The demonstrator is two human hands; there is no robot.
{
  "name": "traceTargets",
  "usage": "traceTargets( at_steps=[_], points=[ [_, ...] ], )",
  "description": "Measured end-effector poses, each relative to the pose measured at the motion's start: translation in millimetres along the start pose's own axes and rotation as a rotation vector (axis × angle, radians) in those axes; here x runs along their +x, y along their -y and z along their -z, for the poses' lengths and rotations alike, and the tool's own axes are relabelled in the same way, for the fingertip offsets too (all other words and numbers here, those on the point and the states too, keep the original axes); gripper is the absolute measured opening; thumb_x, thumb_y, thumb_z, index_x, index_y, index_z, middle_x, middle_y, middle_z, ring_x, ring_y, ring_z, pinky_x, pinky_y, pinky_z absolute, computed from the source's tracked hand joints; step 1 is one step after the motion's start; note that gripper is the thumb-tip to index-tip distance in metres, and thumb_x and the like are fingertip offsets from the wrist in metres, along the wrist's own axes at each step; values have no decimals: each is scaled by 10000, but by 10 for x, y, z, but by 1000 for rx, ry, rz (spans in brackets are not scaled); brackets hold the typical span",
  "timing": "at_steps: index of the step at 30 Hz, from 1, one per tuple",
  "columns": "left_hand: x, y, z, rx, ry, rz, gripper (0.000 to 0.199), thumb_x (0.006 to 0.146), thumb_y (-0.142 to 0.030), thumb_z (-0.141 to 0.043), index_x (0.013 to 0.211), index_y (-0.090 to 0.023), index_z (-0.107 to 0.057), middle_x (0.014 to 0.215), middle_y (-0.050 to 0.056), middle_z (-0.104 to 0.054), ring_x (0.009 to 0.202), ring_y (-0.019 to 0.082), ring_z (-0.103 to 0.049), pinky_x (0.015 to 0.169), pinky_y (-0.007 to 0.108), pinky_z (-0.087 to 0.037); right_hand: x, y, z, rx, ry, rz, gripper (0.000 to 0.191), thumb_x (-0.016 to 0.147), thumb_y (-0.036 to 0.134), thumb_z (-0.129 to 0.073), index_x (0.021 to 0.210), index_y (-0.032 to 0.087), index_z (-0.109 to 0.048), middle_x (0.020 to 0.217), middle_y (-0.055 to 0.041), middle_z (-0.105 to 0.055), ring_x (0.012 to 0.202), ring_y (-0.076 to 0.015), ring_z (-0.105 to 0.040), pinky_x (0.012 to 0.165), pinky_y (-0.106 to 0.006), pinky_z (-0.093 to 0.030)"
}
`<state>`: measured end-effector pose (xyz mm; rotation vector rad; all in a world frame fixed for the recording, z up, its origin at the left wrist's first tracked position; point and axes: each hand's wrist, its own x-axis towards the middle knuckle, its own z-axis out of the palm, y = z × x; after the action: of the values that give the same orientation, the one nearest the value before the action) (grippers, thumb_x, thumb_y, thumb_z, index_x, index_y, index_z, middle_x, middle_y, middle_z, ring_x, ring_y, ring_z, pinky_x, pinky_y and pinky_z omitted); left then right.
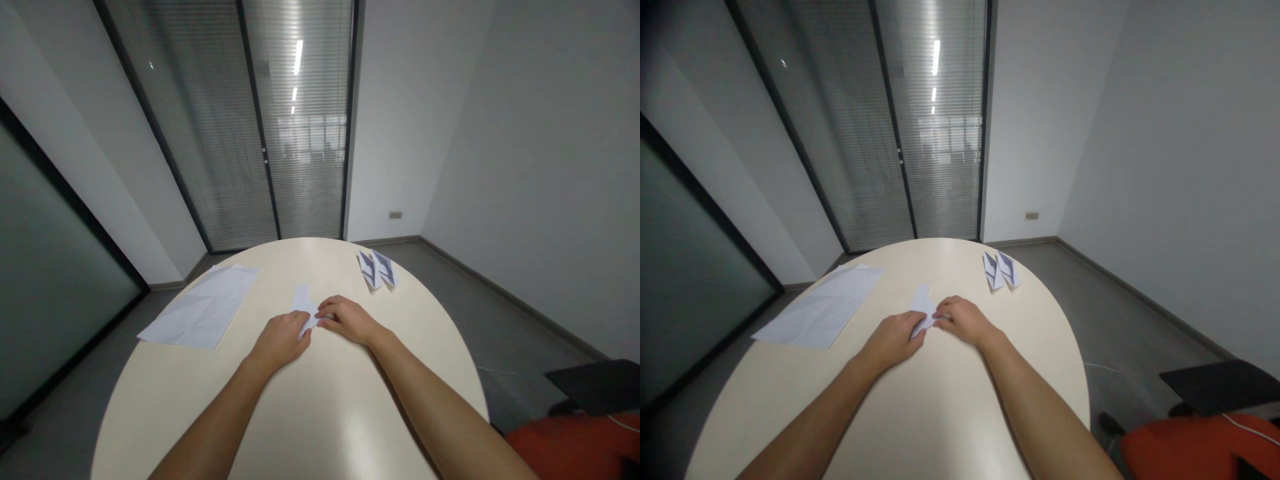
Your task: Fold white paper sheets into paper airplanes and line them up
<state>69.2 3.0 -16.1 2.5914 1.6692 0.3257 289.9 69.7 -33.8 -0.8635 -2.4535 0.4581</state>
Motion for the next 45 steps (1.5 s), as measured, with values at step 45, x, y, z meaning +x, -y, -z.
traceTargets(
  at_steps=[45],
  points=[
    [64,296,-230,-283,-337,117,177,917,-114,-564,1023,-215,-664,1041,33,-719,1002,194,-659,900,304,-487,1,-76,0,-205,-98,-154,231,983,269,-593,1091,198,-785,1136,-97,-722,1062,-227,-637,954,-325,-450]
  ],
)
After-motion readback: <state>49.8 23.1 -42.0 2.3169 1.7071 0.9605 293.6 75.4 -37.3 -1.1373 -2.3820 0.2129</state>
